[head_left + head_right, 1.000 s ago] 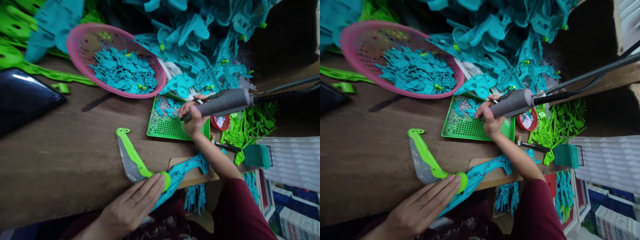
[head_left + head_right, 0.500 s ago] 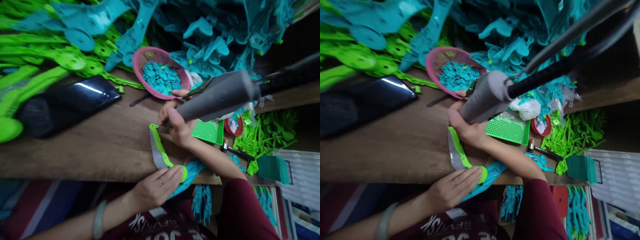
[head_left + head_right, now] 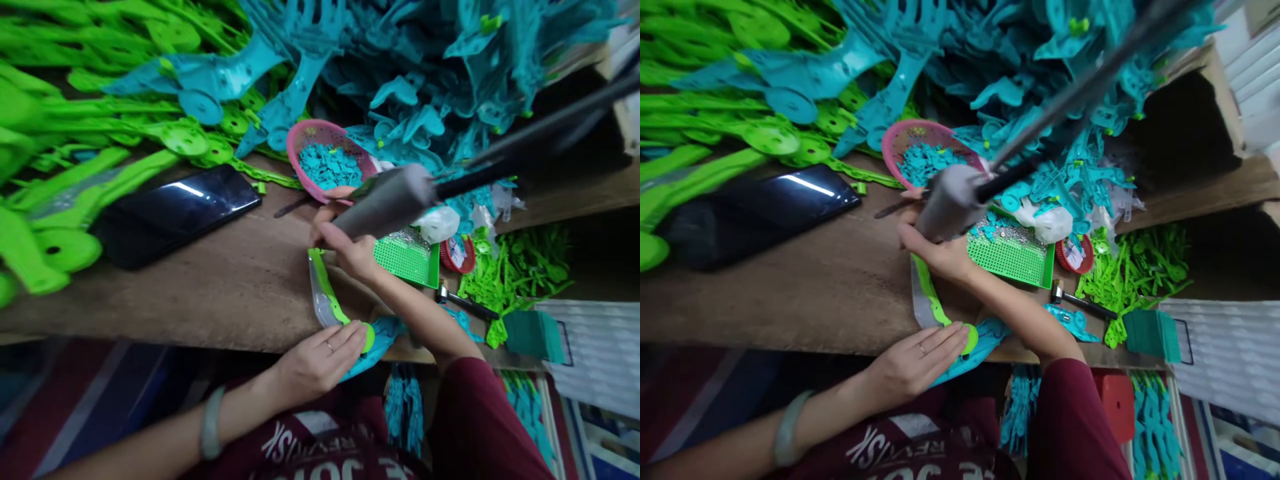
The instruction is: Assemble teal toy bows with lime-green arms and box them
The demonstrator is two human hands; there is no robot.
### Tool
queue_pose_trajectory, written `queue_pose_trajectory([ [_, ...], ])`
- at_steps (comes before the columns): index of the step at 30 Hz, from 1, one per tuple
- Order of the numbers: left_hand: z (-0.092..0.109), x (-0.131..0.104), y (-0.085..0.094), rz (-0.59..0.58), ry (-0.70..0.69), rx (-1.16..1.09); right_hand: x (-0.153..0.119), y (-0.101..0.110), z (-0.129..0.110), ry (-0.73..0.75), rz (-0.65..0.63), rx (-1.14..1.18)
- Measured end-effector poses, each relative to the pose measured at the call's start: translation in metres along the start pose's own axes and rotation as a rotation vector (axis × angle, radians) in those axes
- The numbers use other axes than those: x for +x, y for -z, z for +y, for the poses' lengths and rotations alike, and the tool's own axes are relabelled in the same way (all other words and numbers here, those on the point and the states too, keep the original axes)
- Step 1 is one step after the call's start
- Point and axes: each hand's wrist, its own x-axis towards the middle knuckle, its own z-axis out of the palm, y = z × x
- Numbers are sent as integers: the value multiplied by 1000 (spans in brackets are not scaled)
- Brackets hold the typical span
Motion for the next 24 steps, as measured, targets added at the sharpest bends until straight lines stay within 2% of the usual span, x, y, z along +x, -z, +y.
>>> queue_pose_trajectory([
  [2,-16,-6,14,-58,-15,-23,-3,23,-30,177,153,-40],
  [4,-39,-16,36,-166,-50,-79,-14,60,-60,299,326,-165],
  [6,-61,-22,60,-295,-65,-99,-34,106,-80,337,466,-310],
  [8,-74,-17,75,-313,-17,-101,-61,154,-86,302,601,-420],
  [10,-70,0,76,-265,85,-137,-91,195,-82,190,736,-495],
  [11,-62,12,70,-242,122,-151,-106,211,-78,127,788,-527],
  [13,-38,37,46,-244,140,-139,-142,231,-72,58,860,-624],
  [14,-26,48,29,-263,103,-107,-163,234,-70,58,892,-703],
  [16,-12,62,-4,-324,54,-20,-215,227,-69,98,1007,-894],
  [17,-9,66,-17,-351,37,13,-245,219,-67,110,1083,-979],
  [19,-13,65,-33,-371,3,58,-307,193,-58,84,1331,-997],
  [21,-21,58,-32,-317,-63,68,-357,160,-40,20,1377,-933],
  [23,-25,49,-21,-230,-143,48,-382,126,-17,-69,1296,-849],
  [24,-25,46,-15,-197,-181,30,-385,111,-6,-129,1206,-777],
])
